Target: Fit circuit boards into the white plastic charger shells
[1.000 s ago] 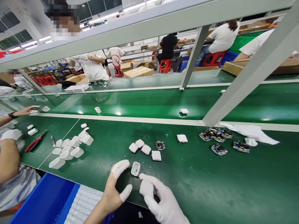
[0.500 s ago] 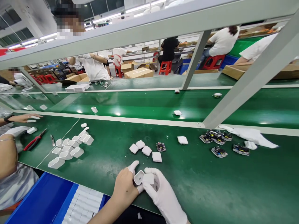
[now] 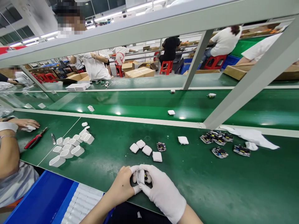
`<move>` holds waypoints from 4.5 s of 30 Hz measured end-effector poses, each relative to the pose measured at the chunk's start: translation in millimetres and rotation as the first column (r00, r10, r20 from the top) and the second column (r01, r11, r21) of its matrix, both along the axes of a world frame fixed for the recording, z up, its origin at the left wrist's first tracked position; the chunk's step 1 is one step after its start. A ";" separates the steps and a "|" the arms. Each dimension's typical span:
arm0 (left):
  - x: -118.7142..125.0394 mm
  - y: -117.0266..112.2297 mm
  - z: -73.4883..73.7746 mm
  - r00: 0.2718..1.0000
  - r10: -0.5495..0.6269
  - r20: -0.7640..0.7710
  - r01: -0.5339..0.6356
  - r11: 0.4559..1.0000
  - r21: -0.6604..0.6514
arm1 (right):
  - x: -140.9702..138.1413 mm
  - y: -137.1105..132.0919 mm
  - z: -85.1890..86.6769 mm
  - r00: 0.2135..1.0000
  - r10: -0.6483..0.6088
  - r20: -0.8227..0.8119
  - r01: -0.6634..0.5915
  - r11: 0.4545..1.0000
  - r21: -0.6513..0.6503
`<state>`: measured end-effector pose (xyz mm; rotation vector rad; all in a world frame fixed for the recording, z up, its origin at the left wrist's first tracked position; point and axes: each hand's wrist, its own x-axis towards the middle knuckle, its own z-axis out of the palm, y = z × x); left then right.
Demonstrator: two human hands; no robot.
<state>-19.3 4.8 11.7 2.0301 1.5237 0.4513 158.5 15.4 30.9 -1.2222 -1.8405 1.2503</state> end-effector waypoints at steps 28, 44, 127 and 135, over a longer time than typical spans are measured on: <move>0.9 -15.8 15.8 0.997 0.015 -0.070 0.026 0.836 0.548 | -16.0 -14.2 -16.6 0.924 -0.066 -0.377 -0.061 0.947 -0.315; -1.9 -16.8 27.0 0.984 0.025 0.174 -0.066 0.970 0.235 | -11.4 -24.3 -20.1 0.935 -0.020 -0.354 -0.051 0.981 -0.189; -10.0 190.3 -3.5 0.969 0.111 -0.220 -0.022 0.928 0.371 | 8.8 -10.8 -51.6 0.961 -0.272 -0.049 0.275 0.929 0.249; -20.6 102.5 34.7 0.994 0.070 -0.085 -0.027 0.902 0.431 | -8.8 -23.7 -34.9 0.894 -0.400 -0.201 0.418 0.906 0.060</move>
